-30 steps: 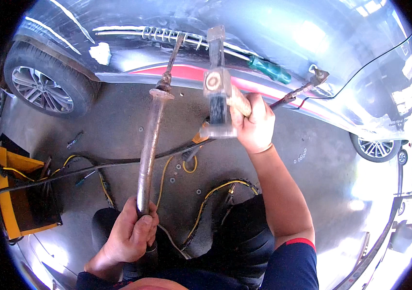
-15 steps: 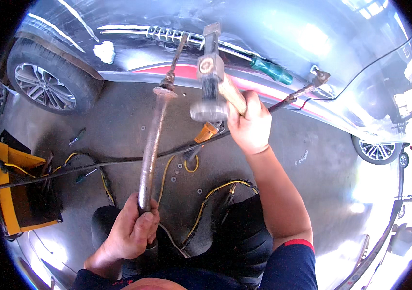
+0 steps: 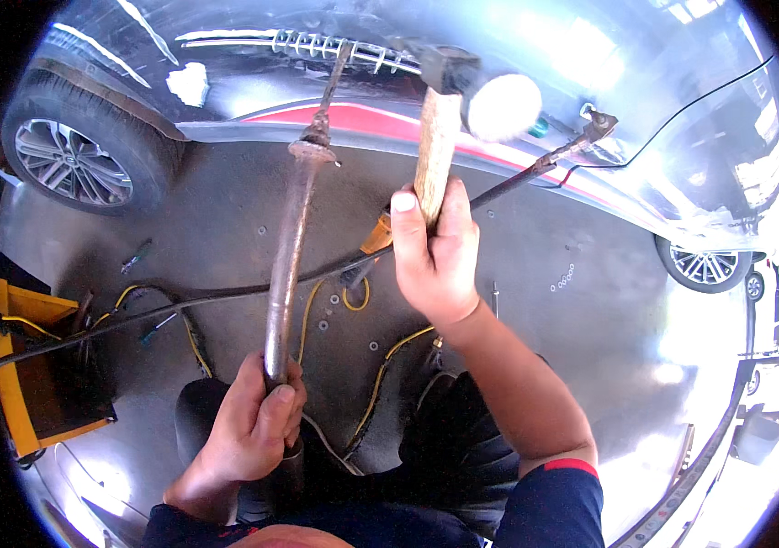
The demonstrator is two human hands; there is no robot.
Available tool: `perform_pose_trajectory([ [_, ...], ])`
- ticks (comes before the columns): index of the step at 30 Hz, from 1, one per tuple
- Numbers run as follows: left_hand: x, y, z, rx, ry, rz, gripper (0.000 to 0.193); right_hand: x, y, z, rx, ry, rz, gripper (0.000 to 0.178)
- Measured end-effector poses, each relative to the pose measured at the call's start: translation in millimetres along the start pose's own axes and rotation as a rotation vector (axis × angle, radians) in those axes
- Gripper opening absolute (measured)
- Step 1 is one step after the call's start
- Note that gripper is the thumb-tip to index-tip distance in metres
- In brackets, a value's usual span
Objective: The person uses a dent puller slide hammer and a regular hammer to repair a dent on a car door.
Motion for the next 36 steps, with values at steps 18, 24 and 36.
perform_pose_trajectory([
  [18, 9, -3, -9, -0.080, -0.008, -0.091, 0.017, -39, 3, 13, 0.107, 0.105, 0.274, 0.015],
  [24, 10, -3, -7, -0.079, -0.018, -0.088, 0.016, -40, 4, 12, 0.156, 0.052, 0.327, 0.018],
  [36, 9, -4, -5, -0.070, -0.007, -0.091, 0.018, -51, -5, 23, 0.107, 0.122, 0.267, 0.016],
])
Point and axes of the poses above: each hand's wrist, its own y-axis away from the middle knuckle, its own x-axis out of the back of the hand, z = x × y, the point moved 4 cm from there along -y, towards the middle knuckle, and after that the axes turned 3 degrees about -x, right-handed, at the moved point
